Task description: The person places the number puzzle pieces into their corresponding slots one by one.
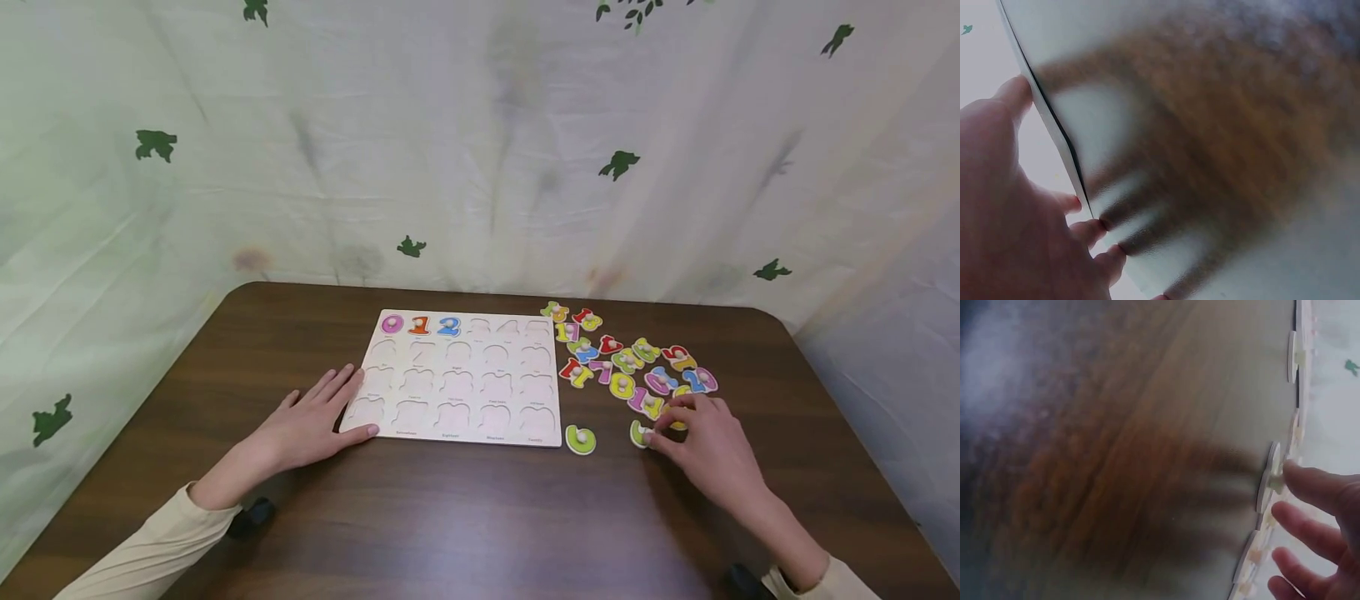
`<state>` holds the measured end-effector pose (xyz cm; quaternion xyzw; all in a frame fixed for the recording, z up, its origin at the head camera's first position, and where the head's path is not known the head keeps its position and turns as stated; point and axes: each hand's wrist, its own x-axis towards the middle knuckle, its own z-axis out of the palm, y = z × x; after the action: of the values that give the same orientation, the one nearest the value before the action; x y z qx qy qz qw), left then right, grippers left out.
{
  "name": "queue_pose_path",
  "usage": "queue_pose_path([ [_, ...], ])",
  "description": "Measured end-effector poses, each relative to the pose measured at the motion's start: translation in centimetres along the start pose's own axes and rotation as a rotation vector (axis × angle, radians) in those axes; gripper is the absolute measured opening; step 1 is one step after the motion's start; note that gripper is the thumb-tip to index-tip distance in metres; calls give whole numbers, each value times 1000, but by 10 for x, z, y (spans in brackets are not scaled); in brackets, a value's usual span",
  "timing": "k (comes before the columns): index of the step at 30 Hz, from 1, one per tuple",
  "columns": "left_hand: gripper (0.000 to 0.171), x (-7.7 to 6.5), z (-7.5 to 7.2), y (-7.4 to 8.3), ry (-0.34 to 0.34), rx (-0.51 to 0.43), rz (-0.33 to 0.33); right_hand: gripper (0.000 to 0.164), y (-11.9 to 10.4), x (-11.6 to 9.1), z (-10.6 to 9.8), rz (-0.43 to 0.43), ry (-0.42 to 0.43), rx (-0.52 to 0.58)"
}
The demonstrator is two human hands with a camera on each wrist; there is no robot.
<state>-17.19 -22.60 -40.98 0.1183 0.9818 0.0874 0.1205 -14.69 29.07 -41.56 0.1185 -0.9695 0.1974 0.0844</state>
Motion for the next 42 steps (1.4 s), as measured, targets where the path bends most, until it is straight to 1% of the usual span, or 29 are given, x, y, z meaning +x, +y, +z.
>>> queue_pose_path([
  [5,98,0,0,-2,-1,0,-3,16,0,3,4,9,-18,16],
  [13,98,-1,-1,-3,-6,1,-10,11,0,10,10,-8,-38,16],
  [17,98,0,-2,-4,-10,5,-10,11,-1,12,11,-43,-2,19],
  [22,99,1,-3,-5,-14,6,-8,14,-10,22,14,-117,67,72],
  [26,100,2,-2,-6,-18,5,-8,12,-22,36,18,-164,88,123],
  [29,100,2,0,-7,-18,8,-7,10,-31,50,23,-173,74,162],
  [33,100,3,0,-6,-16,4,-5,12,-42,70,29,-164,34,203],
  [42,100,2,0,-3,-27,4,-8,11,-70,124,40,-121,-90,301],
])
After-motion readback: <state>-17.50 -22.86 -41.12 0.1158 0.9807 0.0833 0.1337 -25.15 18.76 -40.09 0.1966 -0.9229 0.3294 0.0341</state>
